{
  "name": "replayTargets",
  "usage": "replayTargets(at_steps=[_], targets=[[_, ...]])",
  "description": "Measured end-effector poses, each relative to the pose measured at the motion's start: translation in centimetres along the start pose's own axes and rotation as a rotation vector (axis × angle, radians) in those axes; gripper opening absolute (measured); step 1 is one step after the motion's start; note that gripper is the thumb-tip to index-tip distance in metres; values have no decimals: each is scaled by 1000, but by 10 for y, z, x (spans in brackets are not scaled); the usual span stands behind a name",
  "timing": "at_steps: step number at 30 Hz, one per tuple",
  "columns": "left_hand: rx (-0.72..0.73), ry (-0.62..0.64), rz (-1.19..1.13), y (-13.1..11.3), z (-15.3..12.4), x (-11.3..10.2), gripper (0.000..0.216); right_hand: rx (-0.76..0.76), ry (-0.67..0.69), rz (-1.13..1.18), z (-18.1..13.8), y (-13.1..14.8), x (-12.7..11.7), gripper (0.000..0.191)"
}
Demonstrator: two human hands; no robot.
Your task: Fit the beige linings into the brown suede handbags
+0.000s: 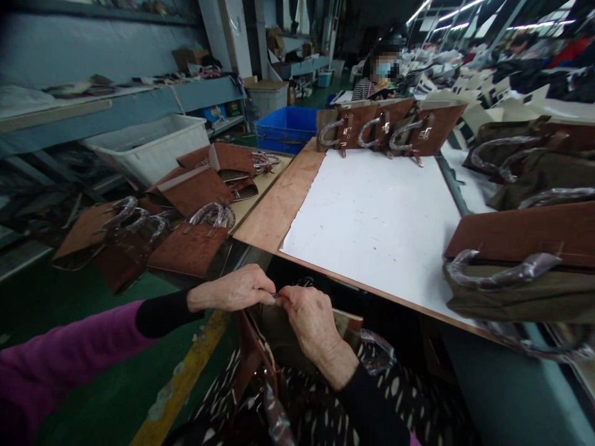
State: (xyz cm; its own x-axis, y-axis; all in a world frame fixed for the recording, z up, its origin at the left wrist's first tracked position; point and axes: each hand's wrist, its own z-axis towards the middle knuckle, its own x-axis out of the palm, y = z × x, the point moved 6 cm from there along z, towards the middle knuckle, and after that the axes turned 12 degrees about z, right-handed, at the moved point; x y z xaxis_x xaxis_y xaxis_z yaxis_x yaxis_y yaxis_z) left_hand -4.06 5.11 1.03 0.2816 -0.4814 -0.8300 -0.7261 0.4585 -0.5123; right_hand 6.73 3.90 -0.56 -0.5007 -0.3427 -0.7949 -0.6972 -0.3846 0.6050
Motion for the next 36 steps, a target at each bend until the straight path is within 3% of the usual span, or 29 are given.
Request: replayTargets(at_steps=[10, 15, 19, 29, 36], targets=[[31, 21, 94, 4, 0, 1, 20, 64, -85, 23, -26, -42, -21, 22], [80, -10, 185, -11, 10, -3, 19, 74, -70, -18, -23, -36, -18, 26], [119, 14, 308, -23, 27, 5, 14, 99, -69, -18, -21, -29, -17, 26], [131, 16, 259, -25, 32, 11, 20, 207, -17, 268, -58, -78, -44, 25], [104, 38, 301, -29, 31, 11, 21, 208, -74, 306, -62, -77, -43, 28]])
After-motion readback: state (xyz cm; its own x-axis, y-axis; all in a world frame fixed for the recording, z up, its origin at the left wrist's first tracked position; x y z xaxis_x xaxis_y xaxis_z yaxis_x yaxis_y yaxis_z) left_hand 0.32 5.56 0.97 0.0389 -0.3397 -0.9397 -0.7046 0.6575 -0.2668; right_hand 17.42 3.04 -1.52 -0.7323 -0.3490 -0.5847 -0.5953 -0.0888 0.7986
